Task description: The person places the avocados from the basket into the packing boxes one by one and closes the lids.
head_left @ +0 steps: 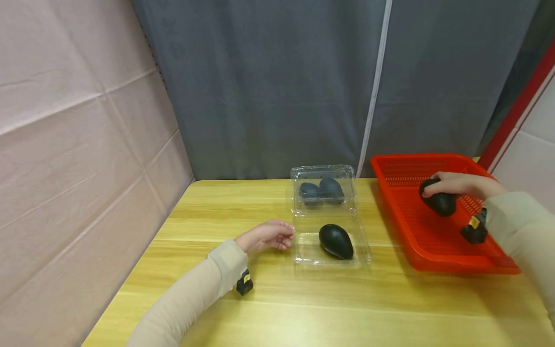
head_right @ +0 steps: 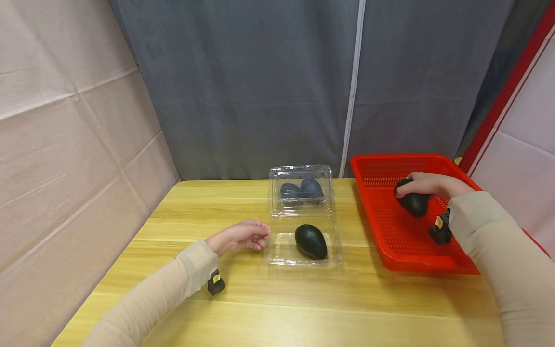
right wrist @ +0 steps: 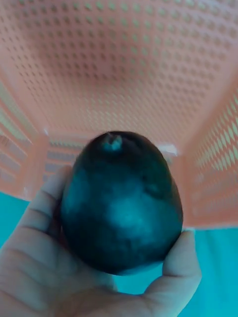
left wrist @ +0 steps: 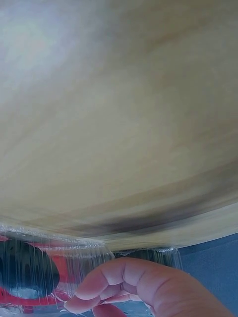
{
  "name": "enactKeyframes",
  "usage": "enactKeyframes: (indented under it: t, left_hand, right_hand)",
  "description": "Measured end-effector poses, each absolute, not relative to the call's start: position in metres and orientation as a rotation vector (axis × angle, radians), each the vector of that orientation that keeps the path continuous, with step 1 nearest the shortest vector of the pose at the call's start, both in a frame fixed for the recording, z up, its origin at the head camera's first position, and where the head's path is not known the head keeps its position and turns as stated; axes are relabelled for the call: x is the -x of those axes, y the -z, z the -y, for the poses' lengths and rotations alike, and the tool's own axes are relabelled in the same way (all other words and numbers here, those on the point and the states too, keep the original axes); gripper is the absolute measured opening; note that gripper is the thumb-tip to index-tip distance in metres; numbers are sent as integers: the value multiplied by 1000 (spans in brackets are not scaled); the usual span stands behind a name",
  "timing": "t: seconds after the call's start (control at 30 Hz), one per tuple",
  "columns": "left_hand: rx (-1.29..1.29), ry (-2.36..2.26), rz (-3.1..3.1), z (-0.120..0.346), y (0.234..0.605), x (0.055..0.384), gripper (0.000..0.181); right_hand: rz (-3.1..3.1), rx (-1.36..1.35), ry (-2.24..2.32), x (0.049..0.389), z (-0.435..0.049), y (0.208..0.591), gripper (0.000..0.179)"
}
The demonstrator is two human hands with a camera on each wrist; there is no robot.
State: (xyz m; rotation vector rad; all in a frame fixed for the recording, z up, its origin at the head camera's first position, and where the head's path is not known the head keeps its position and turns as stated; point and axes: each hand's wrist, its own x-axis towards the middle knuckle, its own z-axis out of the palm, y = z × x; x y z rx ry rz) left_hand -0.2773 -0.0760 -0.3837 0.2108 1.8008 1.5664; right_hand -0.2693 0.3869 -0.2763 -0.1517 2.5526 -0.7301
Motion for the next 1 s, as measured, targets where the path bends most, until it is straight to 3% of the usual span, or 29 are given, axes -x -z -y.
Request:
enactKeyframes:
  t: [0.6, 1.0]
  left_hand:
    - [-208, -1573, -1799, 78, 385, 278, 9]
    - [-195, -1563, -1815, 77, 385, 280, 8]
  right_hand:
    - [-2677, 255, 834, 263, -286, 234, 61]
    - [-2520, 394, 897, 252, -198, 248, 63]
